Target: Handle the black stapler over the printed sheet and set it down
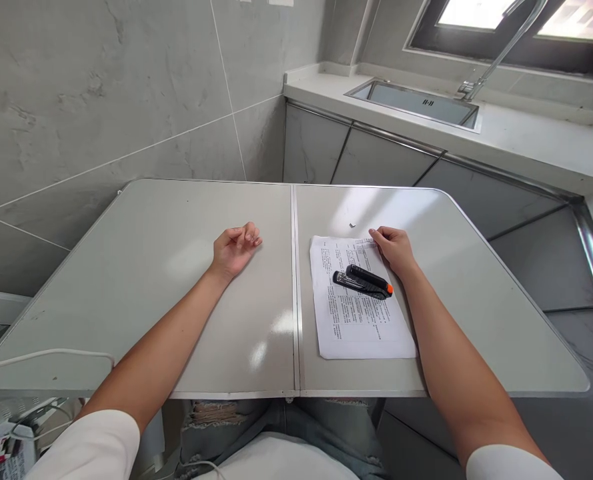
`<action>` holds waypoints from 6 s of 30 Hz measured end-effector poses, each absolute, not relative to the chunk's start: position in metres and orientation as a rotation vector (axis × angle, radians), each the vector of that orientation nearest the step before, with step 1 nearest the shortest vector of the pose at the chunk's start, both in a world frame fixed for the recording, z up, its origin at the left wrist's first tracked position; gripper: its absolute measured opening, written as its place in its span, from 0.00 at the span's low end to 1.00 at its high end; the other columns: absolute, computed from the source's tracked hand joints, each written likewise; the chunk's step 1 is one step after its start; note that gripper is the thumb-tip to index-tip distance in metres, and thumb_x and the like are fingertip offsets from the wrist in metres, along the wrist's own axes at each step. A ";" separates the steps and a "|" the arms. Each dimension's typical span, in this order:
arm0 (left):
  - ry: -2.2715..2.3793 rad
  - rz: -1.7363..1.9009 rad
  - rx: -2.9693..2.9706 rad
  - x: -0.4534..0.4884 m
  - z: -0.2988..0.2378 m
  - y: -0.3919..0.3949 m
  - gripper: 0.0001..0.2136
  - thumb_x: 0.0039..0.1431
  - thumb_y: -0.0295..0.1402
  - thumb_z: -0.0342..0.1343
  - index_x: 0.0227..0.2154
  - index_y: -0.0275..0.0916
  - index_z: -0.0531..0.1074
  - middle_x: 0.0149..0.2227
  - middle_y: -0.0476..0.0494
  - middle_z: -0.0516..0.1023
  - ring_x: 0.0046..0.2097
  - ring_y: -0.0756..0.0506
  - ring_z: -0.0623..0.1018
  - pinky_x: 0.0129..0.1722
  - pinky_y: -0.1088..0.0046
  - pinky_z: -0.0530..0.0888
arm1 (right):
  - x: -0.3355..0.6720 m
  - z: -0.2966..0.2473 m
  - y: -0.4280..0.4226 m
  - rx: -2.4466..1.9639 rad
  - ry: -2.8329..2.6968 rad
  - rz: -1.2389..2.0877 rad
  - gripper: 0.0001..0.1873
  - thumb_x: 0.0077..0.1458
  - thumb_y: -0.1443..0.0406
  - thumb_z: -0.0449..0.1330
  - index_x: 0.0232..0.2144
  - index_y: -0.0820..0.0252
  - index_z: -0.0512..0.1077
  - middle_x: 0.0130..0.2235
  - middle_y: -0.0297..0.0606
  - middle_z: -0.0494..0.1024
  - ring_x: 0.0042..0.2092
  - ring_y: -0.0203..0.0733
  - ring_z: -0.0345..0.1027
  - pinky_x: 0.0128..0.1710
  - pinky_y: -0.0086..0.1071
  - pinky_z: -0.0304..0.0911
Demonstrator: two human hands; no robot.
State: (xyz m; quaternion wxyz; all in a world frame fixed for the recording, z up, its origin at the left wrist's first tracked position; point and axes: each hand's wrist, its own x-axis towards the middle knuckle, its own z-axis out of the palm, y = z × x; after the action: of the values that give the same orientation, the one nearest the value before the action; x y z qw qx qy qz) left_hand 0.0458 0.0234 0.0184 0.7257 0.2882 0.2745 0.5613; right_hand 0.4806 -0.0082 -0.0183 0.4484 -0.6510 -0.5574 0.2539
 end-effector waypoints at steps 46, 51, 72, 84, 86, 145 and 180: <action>0.455 0.821 1.627 0.051 0.003 0.015 0.11 0.62 0.40 0.62 0.39 0.44 0.87 0.42 0.38 0.80 0.41 0.42 0.74 0.41 0.63 0.70 | 0.470 0.030 -0.033 -1.220 -1.862 1.171 0.26 0.62 0.41 0.59 0.33 0.56 0.76 0.32 0.39 0.70 0.33 0.42 0.59 0.34 0.37 0.59; 0.449 0.810 1.625 0.052 0.002 0.015 0.11 0.62 0.42 0.63 0.39 0.45 0.87 0.41 0.37 0.79 0.41 0.42 0.74 0.41 0.63 0.70 | 0.458 0.037 -0.034 -0.981 -2.127 1.430 0.29 0.55 0.41 0.68 0.45 0.57 0.78 0.38 0.40 0.74 0.38 0.44 0.65 0.40 0.37 0.63; 0.510 0.808 1.615 0.053 0.003 0.014 0.10 0.64 0.40 0.62 0.37 0.44 0.87 0.41 0.38 0.81 0.42 0.42 0.77 0.44 0.62 0.71 | 0.413 0.033 -0.037 -0.665 -2.358 1.415 0.17 0.62 0.54 0.69 0.49 0.55 0.79 0.44 0.40 0.80 0.43 0.42 0.72 0.46 0.36 0.67; 0.528 0.819 1.626 0.054 0.005 0.014 0.10 0.64 0.39 0.61 0.36 0.43 0.87 0.41 0.39 0.81 0.42 0.42 0.77 0.44 0.63 0.70 | 0.402 0.031 -0.038 -0.669 -2.348 1.419 0.17 0.61 0.54 0.69 0.49 0.55 0.80 0.45 0.40 0.81 0.45 0.44 0.74 0.48 0.38 0.67; 0.540 0.825 1.622 0.054 0.006 0.013 0.10 0.64 0.39 0.61 0.36 0.44 0.87 0.40 0.39 0.81 0.42 0.42 0.77 0.44 0.63 0.71 | 0.397 0.034 -0.041 -0.766 -2.324 1.391 0.17 0.61 0.54 0.69 0.48 0.55 0.80 0.45 0.40 0.81 0.45 0.45 0.74 0.48 0.38 0.68; 0.887 1.571 0.782 -0.016 -0.005 0.067 0.08 0.57 0.40 0.62 0.33 0.41 0.77 0.49 0.39 0.82 0.50 0.44 0.79 0.46 0.69 0.75 | 0.188 0.034 -0.046 -0.822 -2.188 1.327 0.13 0.59 0.53 0.67 0.44 0.48 0.78 0.45 0.35 0.80 0.46 0.47 0.72 0.45 0.40 0.67; 1.335 0.682 2.555 0.023 -0.001 0.035 0.11 0.70 0.32 0.51 0.40 0.42 0.81 0.44 0.42 0.82 0.48 0.40 0.78 0.52 0.56 0.68 | 0.407 -0.035 0.020 -1.820 -1.629 0.080 0.13 0.60 0.67 0.55 0.38 0.57 0.80 0.43 0.47 0.80 0.44 0.53 0.69 0.51 0.49 0.65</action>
State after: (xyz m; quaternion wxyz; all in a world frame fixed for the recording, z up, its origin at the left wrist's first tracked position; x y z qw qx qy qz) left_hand 0.0234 0.0347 -0.0010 0.0896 0.8591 0.4487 0.2294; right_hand 0.4073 0.0200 -0.0354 0.3419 -0.6999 -0.6263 0.0310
